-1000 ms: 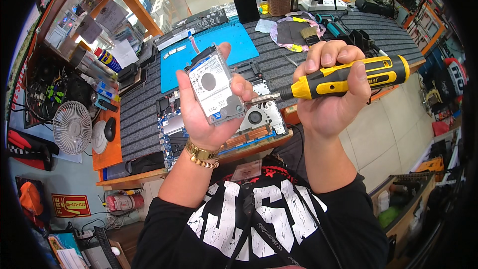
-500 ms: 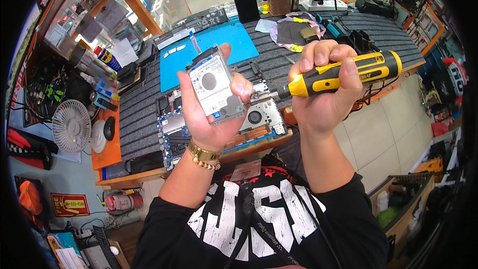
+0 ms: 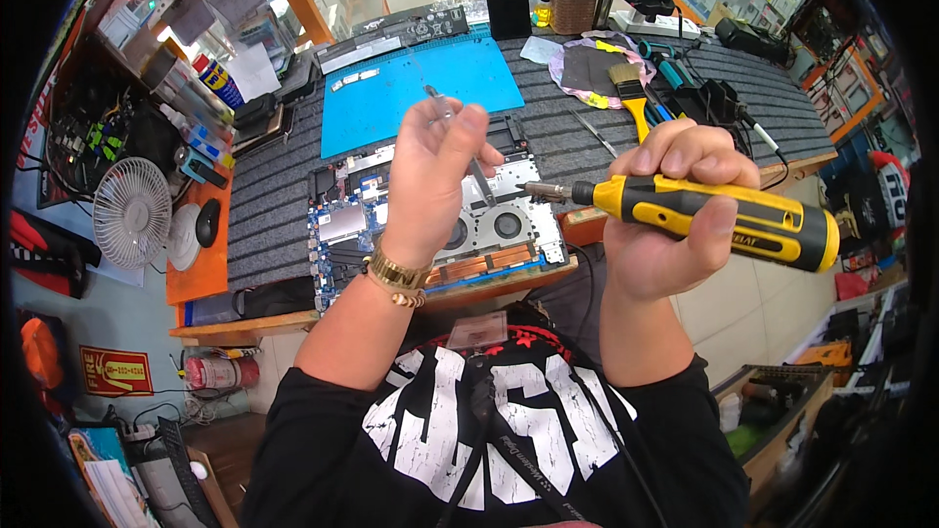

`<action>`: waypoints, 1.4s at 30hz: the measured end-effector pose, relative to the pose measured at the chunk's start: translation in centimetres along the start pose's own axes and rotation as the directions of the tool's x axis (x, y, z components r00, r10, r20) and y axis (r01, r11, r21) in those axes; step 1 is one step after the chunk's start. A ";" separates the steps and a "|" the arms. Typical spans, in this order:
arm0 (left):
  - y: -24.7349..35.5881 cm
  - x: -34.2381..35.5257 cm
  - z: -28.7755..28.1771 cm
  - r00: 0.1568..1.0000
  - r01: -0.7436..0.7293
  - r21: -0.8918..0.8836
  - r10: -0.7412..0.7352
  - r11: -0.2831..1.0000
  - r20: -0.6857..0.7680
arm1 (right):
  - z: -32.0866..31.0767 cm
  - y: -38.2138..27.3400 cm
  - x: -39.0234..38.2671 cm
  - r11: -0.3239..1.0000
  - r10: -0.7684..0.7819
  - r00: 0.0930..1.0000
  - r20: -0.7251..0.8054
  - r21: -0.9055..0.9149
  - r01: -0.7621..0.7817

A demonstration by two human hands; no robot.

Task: The person repairs a laptop by disassembling the chassis, cleaning internal components with a brush, and using a screwdriver to remove and replace parts from the motherboard.

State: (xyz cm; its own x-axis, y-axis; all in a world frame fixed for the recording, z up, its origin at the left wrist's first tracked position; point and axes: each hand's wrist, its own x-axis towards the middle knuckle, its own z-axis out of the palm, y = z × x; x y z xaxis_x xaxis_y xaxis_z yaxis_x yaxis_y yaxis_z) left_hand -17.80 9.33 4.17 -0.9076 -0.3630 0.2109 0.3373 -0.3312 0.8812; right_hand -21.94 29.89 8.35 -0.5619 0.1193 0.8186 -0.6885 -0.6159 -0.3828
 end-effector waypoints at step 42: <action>3.5 2.8 -4.2 0.983 0.019 0.350 0.047 0.937 -0.178 | 0.4 5.4 -0.4 0.988 -0.063 0.998 0.031 -0.141 0.066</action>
State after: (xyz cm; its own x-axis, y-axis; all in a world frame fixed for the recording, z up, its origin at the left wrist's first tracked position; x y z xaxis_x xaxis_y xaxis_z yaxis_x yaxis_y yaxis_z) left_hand -18.09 3.49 6.02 -0.8317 -0.5275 0.1731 0.2111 -0.0122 0.9774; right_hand -25.26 26.25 6.16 -0.5032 0.1336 0.8538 -0.7821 -0.4907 -0.3842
